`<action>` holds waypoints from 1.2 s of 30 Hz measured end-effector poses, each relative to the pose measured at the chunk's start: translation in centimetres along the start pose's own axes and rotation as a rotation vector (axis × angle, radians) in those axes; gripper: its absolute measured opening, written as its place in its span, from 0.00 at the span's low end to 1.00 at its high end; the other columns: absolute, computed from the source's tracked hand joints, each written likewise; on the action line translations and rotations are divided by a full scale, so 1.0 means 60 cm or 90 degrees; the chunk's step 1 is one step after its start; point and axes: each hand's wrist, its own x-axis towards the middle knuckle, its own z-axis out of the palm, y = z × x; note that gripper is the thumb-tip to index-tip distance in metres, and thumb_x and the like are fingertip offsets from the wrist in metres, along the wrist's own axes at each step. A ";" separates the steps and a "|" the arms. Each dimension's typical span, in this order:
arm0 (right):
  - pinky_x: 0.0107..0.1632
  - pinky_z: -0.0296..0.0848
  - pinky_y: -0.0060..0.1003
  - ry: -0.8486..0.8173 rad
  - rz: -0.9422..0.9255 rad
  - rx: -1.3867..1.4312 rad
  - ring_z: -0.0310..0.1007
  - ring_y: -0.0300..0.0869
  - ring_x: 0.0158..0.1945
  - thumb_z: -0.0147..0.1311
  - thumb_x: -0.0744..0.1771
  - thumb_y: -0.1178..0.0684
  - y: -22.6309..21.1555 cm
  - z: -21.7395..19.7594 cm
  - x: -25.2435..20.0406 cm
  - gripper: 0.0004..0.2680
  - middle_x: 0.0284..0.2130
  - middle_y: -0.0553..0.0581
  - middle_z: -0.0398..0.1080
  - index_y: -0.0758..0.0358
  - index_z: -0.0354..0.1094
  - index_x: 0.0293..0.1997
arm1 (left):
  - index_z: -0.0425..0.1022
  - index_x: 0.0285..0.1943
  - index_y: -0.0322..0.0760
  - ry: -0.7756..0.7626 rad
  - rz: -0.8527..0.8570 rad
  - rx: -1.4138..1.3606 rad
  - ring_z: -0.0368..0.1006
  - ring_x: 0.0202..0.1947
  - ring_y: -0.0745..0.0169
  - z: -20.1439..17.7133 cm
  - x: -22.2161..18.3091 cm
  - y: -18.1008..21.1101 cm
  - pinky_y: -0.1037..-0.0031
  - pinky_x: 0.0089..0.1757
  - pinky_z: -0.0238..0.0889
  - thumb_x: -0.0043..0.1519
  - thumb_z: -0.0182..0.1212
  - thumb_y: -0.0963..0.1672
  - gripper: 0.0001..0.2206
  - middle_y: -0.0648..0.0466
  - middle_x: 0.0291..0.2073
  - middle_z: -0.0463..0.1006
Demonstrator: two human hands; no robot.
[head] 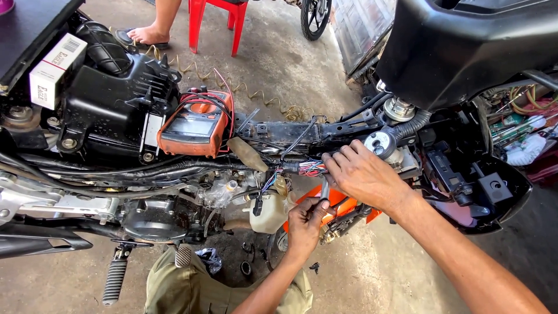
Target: Routing and testing electrical cables on a motorcycle using a multimeter for diagnostics.
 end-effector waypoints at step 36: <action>0.67 0.62 0.48 0.145 0.215 0.128 0.77 0.47 0.51 0.57 0.67 0.52 -0.043 0.041 -0.033 0.09 0.41 0.59 0.75 0.57 0.72 0.52 | 0.76 0.44 0.20 -0.042 -0.343 0.085 0.78 0.18 0.63 0.027 0.257 0.213 0.88 0.15 0.50 0.60 0.58 0.40 0.11 0.38 0.25 0.83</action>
